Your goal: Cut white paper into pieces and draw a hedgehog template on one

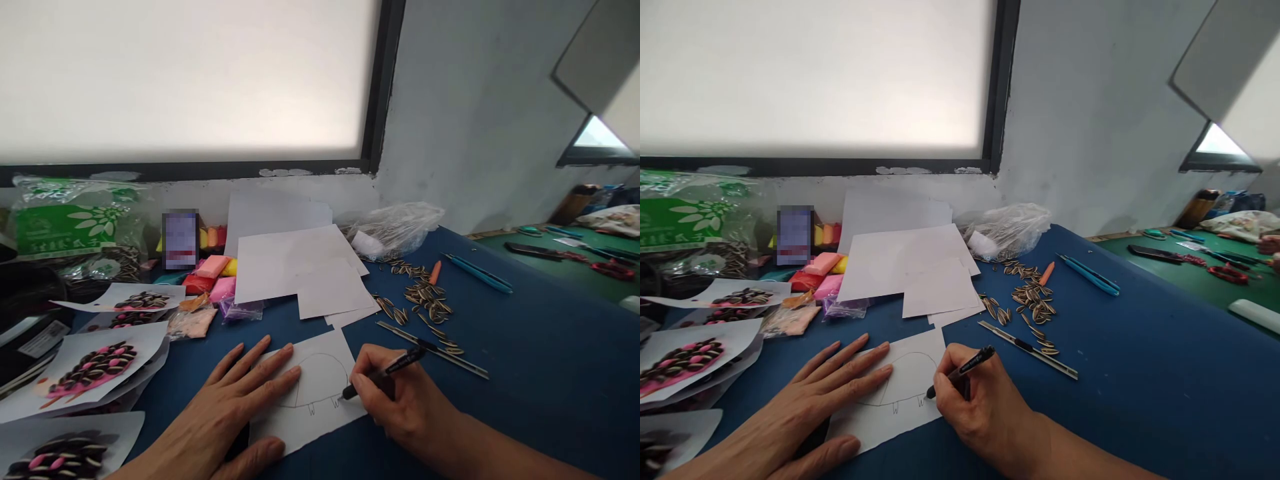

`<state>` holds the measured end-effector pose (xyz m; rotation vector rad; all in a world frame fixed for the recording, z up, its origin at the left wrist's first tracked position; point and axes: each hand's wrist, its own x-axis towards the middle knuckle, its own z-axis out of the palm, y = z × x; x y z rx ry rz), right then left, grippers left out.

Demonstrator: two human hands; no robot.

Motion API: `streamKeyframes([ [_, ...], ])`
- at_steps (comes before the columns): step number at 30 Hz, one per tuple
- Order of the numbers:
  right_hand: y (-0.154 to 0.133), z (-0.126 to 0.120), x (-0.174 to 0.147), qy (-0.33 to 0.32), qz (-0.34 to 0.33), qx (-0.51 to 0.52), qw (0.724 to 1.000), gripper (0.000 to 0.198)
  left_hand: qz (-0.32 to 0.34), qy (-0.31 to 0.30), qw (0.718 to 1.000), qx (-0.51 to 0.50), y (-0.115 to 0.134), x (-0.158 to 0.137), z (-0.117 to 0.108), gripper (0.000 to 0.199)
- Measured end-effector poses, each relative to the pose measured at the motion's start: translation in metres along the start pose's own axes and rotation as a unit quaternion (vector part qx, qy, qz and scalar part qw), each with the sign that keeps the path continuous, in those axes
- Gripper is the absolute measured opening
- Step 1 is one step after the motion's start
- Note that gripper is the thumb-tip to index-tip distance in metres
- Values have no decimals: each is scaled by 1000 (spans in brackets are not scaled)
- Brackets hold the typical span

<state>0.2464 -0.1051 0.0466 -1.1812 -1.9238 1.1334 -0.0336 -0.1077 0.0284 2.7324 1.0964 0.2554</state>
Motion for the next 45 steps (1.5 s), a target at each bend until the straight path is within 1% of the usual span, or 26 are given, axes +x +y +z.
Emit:
streamKeyframes([
  [3,2,0,0,-1,9,5,1000,19,-3,7,1000,-1,0,-1,1,66],
  [9,4,0,-1,4,5,-1,1000,18,-1,25,1000,-10,1,-1,3,64],
  [16,-2,0,-1,-6,6,-1,1000,18,-17,3,999,-31,1,1,0,65],
  [21,-1,0,-1,-8,4,2,1000,18,-12,22,999,-46,1,0,0,66],
  [28,-1,-2,-1,29,6,44,999,21,-13,16,999,-42,1,-2,-1,67],
  [32,0,-3,-2,48,-1,66,997,26,-4,12,999,-37,6,1,-4,64],
  [36,0,-1,-3,32,-3,79,996,29,-2,29,999,-37,12,4,-4,67],
  [39,-2,0,-2,16,6,82,996,32,-3,34,999,-31,15,6,-3,64],
  [42,-4,0,-1,5,23,73,997,32,-8,53,998,-31,15,5,-1,74],
  [45,-4,-1,0,-5,39,70,997,30,-29,80,995,-46,12,1,1,83],
])
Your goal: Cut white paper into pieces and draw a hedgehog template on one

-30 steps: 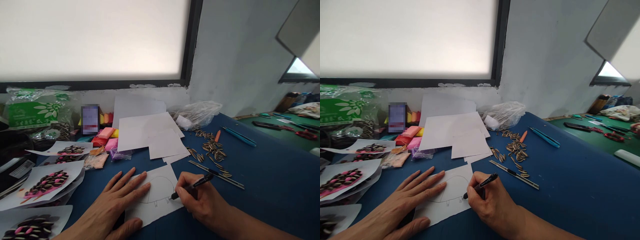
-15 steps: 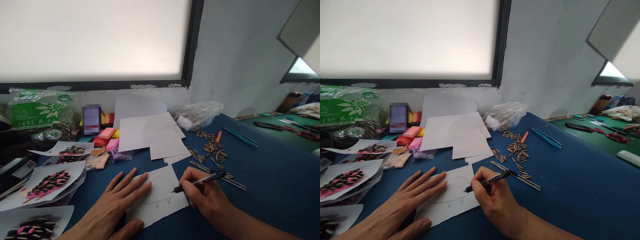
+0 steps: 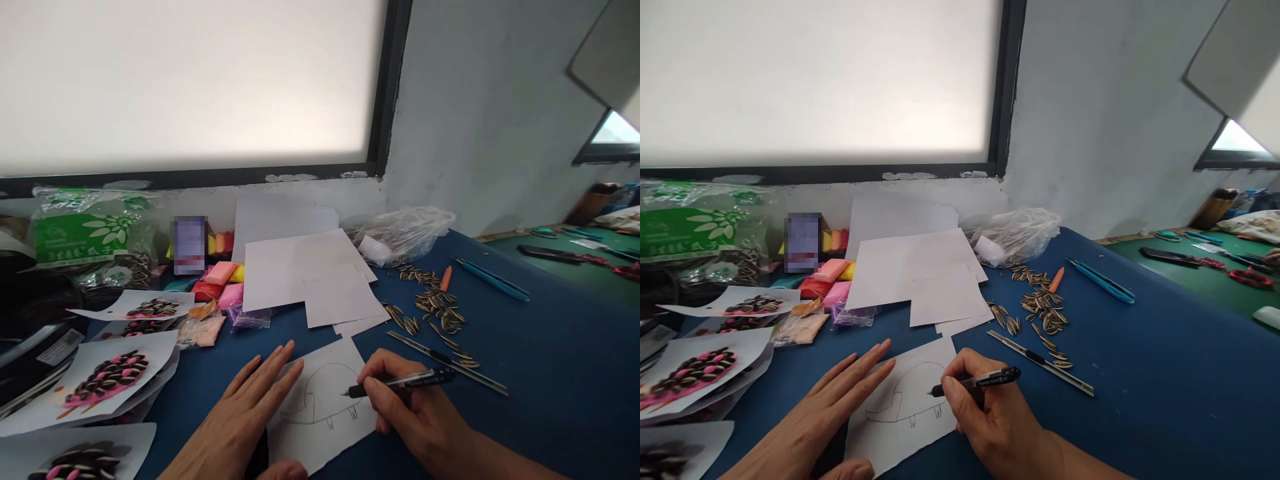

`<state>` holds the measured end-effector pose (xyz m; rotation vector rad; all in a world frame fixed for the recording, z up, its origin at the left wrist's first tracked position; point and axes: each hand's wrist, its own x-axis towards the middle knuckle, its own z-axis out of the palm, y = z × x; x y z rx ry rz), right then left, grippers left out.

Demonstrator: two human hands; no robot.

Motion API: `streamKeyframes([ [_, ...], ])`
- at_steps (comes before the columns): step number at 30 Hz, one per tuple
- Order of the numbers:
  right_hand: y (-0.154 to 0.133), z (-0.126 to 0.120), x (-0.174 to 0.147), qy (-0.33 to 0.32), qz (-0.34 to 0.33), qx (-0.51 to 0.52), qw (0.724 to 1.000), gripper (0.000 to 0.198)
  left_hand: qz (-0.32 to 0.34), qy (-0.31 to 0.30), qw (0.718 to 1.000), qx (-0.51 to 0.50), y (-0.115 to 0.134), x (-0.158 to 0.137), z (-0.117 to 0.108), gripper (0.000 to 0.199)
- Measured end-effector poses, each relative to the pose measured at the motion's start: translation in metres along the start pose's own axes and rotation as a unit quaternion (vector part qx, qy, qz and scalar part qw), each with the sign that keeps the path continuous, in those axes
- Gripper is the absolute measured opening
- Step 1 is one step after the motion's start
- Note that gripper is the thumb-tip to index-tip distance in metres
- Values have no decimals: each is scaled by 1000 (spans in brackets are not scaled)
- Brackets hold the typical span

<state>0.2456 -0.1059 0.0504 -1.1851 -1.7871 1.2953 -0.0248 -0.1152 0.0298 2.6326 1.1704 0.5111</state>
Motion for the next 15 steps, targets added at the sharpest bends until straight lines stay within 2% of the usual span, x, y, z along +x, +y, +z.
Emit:
streamKeyframes([
  [3,3,-1,2,-1,0,4,1000,29,-11,12,1000,-13,-4,-3,0,81],
  [8,1,0,3,3,-13,-14,1000,27,2,-7,1000,-23,-5,-1,-3,83],
  [13,-10,6,3,17,-101,-68,992,23,-8,-16,1000,-18,-3,2,-3,84],
  [15,-14,9,3,14,-110,-84,990,20,-13,-25,999,-16,-3,2,-2,83],
])
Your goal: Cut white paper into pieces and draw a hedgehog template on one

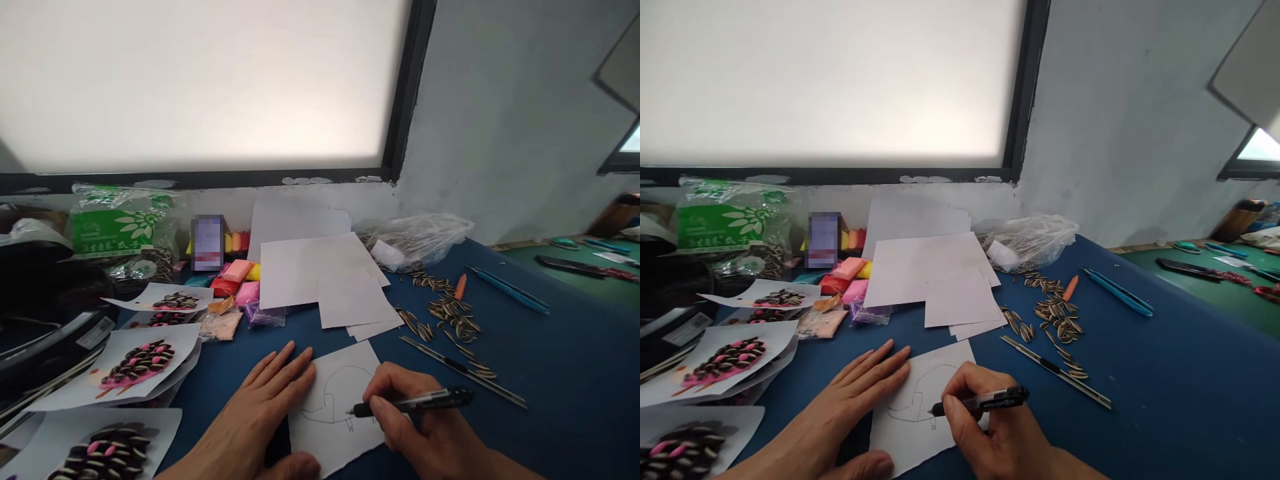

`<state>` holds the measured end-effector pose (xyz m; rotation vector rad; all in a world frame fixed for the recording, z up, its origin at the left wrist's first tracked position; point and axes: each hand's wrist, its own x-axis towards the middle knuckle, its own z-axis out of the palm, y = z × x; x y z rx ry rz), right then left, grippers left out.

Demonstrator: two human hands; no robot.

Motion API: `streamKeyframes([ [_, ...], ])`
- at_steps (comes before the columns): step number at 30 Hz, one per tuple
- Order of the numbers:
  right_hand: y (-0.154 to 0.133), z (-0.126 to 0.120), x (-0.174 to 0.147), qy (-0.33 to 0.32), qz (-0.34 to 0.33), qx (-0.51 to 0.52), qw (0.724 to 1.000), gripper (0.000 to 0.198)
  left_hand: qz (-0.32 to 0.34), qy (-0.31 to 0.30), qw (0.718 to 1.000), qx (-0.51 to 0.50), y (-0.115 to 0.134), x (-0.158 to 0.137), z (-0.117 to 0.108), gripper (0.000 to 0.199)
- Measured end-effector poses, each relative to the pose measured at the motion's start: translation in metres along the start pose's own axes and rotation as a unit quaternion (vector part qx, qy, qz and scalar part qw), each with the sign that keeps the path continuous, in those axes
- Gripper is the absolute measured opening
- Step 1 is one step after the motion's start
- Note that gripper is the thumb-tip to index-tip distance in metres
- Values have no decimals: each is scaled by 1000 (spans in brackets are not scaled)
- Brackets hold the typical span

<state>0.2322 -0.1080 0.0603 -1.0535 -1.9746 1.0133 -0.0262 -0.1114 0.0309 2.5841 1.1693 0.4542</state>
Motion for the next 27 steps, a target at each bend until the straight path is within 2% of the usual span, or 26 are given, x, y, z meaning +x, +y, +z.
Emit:
streamKeyframes([
  [4,-4,8,4,-30,19,-7,999,19,-1,-9,1000,-7,-2,-1,3,82],
  [7,-6,14,8,-46,12,-1,999,17,-26,-2,999,-21,-5,-3,7,87],
  [11,-7,17,16,-37,-22,-33,999,15,-53,-13,998,-26,-5,-4,9,82],
  [20,10,18,17,2,-57,-65,996,21,-30,-33,999,-24,1,2,0,70],
  [27,19,22,15,22,-91,-71,993,19,-41,-43,998,-34,3,6,-5,72],
])
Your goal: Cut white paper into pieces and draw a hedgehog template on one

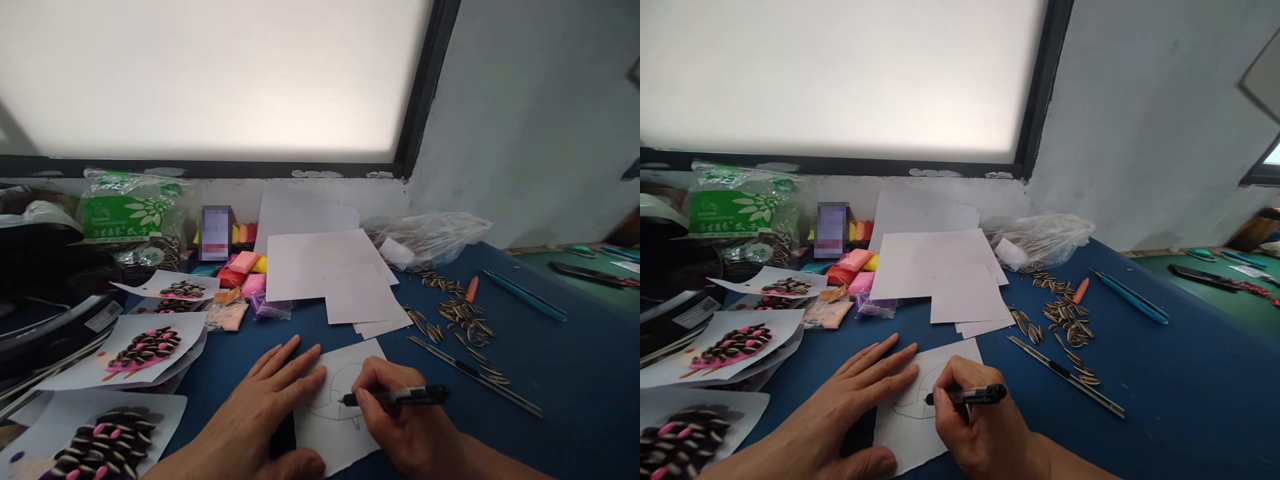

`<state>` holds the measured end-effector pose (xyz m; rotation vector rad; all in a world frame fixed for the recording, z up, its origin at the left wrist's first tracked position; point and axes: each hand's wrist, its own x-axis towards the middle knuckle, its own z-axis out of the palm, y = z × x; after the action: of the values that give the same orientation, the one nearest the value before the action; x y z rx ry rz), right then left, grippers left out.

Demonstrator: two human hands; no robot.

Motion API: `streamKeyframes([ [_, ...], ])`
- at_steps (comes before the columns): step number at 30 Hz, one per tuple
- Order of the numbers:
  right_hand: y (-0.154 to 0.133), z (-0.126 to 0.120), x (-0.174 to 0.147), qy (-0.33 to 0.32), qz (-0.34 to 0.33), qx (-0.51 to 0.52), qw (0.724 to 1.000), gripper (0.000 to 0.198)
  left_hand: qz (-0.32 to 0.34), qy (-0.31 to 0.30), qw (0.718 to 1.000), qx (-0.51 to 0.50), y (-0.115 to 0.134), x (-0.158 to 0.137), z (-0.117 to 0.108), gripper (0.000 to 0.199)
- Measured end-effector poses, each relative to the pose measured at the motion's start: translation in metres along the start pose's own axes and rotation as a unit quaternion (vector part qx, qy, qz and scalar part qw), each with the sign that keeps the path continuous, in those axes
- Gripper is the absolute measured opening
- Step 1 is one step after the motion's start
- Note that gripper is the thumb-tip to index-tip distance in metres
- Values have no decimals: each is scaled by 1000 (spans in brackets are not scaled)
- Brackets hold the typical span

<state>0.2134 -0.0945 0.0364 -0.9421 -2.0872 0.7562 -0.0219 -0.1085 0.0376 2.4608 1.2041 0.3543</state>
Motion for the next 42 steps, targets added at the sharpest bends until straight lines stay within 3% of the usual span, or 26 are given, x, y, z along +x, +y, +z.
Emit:
streamKeyframes([
  [42,-2,-3,3,-33,12,22,999,19,-7,-13,1000,-6,0,0,-1,74],
])
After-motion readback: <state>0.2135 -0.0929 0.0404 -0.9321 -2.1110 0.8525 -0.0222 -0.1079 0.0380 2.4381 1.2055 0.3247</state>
